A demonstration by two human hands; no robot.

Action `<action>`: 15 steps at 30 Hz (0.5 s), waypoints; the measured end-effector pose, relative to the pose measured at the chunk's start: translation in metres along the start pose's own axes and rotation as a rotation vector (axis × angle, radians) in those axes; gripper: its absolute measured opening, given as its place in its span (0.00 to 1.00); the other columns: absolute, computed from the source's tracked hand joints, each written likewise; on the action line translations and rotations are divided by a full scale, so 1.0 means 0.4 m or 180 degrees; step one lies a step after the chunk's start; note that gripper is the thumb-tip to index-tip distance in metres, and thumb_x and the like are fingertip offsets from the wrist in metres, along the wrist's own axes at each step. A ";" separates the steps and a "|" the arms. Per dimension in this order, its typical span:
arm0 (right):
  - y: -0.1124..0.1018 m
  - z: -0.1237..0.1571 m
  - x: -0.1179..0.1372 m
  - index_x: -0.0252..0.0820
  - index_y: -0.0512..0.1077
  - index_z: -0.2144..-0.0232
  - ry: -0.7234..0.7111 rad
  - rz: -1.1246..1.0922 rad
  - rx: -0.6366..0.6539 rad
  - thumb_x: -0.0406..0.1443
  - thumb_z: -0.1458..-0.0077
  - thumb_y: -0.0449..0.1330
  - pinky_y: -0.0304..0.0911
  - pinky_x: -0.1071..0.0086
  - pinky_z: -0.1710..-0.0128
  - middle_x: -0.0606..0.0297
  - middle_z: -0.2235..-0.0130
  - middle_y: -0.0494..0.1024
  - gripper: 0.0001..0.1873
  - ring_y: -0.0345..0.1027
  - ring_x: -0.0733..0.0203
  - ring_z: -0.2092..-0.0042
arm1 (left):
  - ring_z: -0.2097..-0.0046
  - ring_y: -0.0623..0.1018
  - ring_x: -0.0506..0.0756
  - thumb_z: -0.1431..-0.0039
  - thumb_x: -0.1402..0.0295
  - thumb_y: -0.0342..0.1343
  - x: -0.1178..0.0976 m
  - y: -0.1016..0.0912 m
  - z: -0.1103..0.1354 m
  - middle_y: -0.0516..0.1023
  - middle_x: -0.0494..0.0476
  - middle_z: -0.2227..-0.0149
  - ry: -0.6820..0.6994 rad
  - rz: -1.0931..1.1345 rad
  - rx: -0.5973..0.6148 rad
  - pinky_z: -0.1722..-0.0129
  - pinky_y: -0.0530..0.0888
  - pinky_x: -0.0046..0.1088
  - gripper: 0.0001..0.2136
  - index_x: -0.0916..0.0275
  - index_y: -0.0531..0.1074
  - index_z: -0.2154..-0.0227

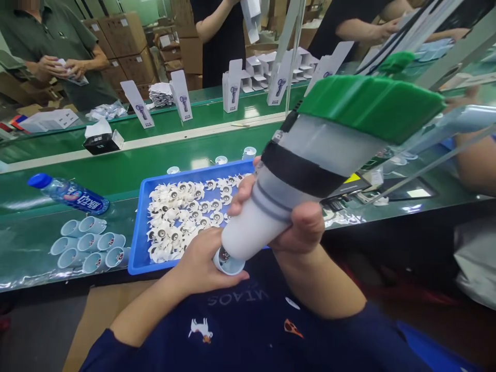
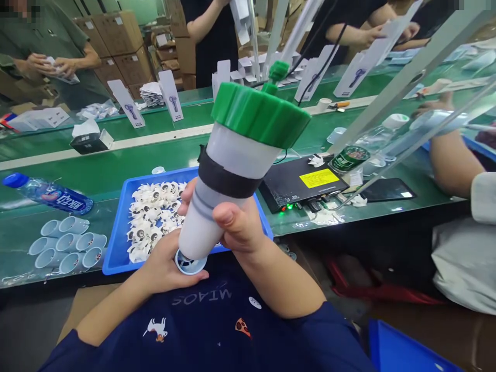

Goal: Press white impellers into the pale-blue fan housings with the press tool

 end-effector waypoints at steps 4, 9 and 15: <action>-0.001 -0.002 -0.006 0.41 0.77 0.63 -0.0132 0.0003 0.0097 0.53 0.51 0.70 0.72 0.67 0.66 0.62 0.65 0.74 0.24 0.73 0.60 0.65 | 0.66 0.76 0.55 0.47 0.53 0.63 -0.002 -0.003 -0.003 0.78 0.56 0.67 0.0051 -0.0019 -0.0049 0.66 0.70 0.30 0.16 0.62 0.73 0.67; 0.010 0.009 -0.012 0.42 0.77 0.60 -0.0270 0.0080 0.0205 0.52 0.49 0.70 0.73 0.66 0.63 0.62 0.61 0.75 0.23 0.73 0.60 0.63 | 0.68 0.75 0.55 0.48 0.53 0.64 0.003 -0.001 0.006 0.78 0.56 0.68 0.0050 0.0084 -0.0168 0.68 0.70 0.30 0.17 0.64 0.73 0.68; 0.028 0.025 -0.035 0.45 0.76 0.57 -0.0284 0.0178 0.0555 0.45 0.57 0.77 0.74 0.66 0.63 0.63 0.62 0.75 0.26 0.74 0.60 0.64 | 0.63 0.79 0.58 0.53 0.53 0.67 0.033 0.018 0.025 0.80 0.59 0.63 -0.0607 0.0998 -0.0241 0.64 0.75 0.32 0.24 0.65 0.73 0.59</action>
Point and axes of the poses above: each hand's wrist, its own z-axis away from the middle knuckle, its own y-axis out of the palm, x = y × z, the point moved 3 cm from there along -z, towards the middle knuckle
